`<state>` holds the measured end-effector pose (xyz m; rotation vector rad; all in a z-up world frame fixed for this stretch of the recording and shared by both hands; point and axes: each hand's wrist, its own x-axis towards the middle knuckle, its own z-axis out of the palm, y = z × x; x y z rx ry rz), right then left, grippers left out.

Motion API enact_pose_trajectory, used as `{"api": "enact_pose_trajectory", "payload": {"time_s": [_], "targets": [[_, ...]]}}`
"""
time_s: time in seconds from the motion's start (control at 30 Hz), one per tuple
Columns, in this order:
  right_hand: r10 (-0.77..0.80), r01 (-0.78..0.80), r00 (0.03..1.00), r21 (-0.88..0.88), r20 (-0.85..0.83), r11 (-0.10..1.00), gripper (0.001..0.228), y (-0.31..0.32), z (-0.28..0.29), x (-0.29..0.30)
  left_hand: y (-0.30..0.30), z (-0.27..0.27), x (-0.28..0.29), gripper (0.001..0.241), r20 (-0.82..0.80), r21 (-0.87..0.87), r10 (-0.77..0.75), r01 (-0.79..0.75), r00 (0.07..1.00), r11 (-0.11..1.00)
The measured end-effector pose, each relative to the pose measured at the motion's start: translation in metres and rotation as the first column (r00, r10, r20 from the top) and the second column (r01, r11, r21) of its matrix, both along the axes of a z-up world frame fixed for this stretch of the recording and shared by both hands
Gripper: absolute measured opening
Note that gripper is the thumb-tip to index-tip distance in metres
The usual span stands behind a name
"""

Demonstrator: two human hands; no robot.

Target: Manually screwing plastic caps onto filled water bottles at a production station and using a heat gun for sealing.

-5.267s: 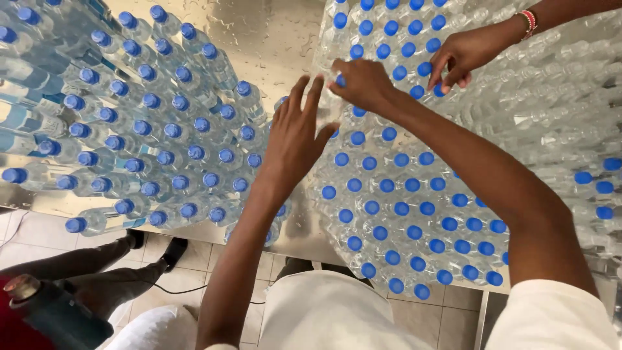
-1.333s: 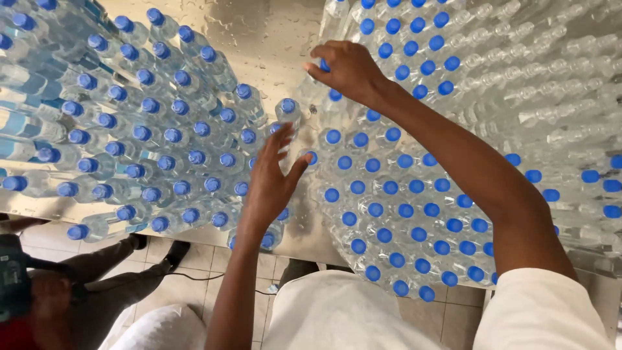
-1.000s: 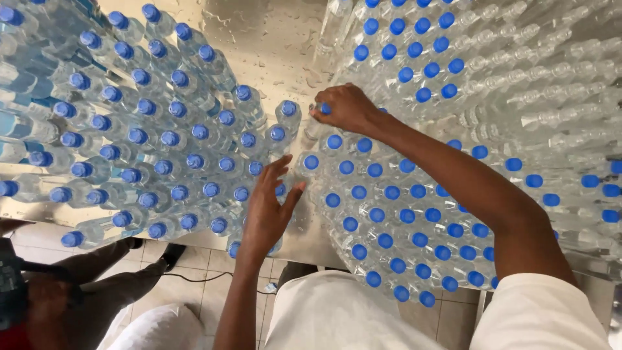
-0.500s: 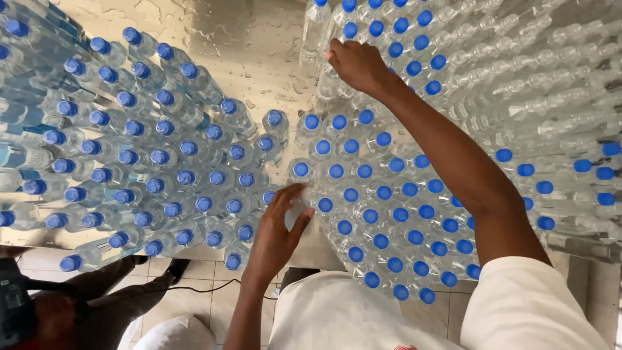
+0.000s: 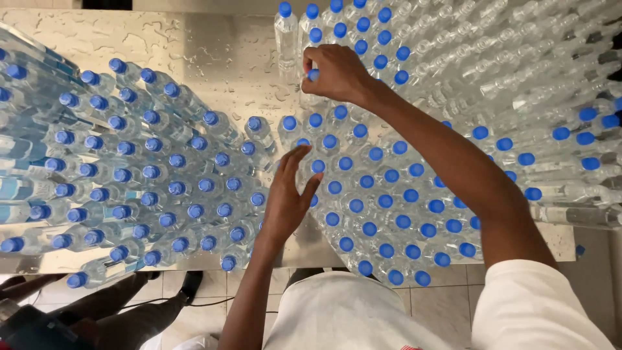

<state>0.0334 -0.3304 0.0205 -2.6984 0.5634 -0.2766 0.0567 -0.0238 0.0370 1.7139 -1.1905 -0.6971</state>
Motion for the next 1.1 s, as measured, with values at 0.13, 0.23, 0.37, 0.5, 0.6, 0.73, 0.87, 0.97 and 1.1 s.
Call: {"api": "enact_pose_trajectory", "payload": {"time_s": [0.13, 0.23, 0.37, 0.5, 0.6, 0.73, 0.87, 0.97, 1.1], "targets": [[0.203, -0.202, 0.979, 0.047, -0.018, 0.978, 0.012, 0.065, 0.155, -0.068, -0.020, 0.007, 0.010, 0.076, 0.077, -0.212, 0.088, -0.070, 0.993, 0.975], [0.123, -0.120, 0.992, 0.286, 0.007, 0.951, 0.007, 0.087, 0.219, -0.103, -0.046, 0.013, 0.011, 0.104, 0.200, -0.317, -0.063, 0.126, 0.978, 0.940], [-0.014, 0.068, 0.994, 0.529, -0.105, 0.846, 0.024, 0.067, 0.197, -0.125, -0.057, 0.055, -0.021, 0.106, -0.259, -0.075, -0.231, 0.219, 0.938, 0.973], [-0.245, 0.320, 0.947, 0.613, -0.205, 0.722, 0.038, 0.040, 0.124, -0.170, -0.047, 0.011, -0.057, 0.067, -0.839, -0.004, -0.147, 0.264, 0.524, 0.964], [-0.304, 0.378, 0.925, 0.616, -0.227, 0.691, 0.039, 0.033, 0.092, -0.211, -0.038, -0.006, -0.065, 0.066, -0.930, 0.069, -0.051, 0.308, 0.364, 0.949], [-0.300, 0.454, 0.888, 0.563, -0.349, 0.691, 0.037, 0.042, 0.080, -0.243, -0.033, -0.006, -0.068, 0.063, -0.919, 0.148, 0.002, 0.341, 0.395, 0.928], [-0.257, 0.410, 0.906, 0.549, -0.336, 0.728, 0.030, 0.063, 0.097, -0.239, -0.033, -0.003, -0.070, 0.063, -0.913, 0.162, 0.011, 0.339, 0.407, 0.927], [-0.178, 0.281, 0.957, 0.574, -0.229, 0.769, 0.033, 0.075, 0.112, -0.228, -0.035, 0.007, -0.067, 0.070, -0.908, 0.171, 0.009, 0.352, 0.419, 0.920], [0.059, -0.018, 0.997, 0.669, -0.039, 0.743, 0.042, 0.069, 0.109, -0.222, -0.028, -0.006, -0.060, 0.081, -0.939, 0.056, -0.109, 0.457, 0.326, 0.887]]}}
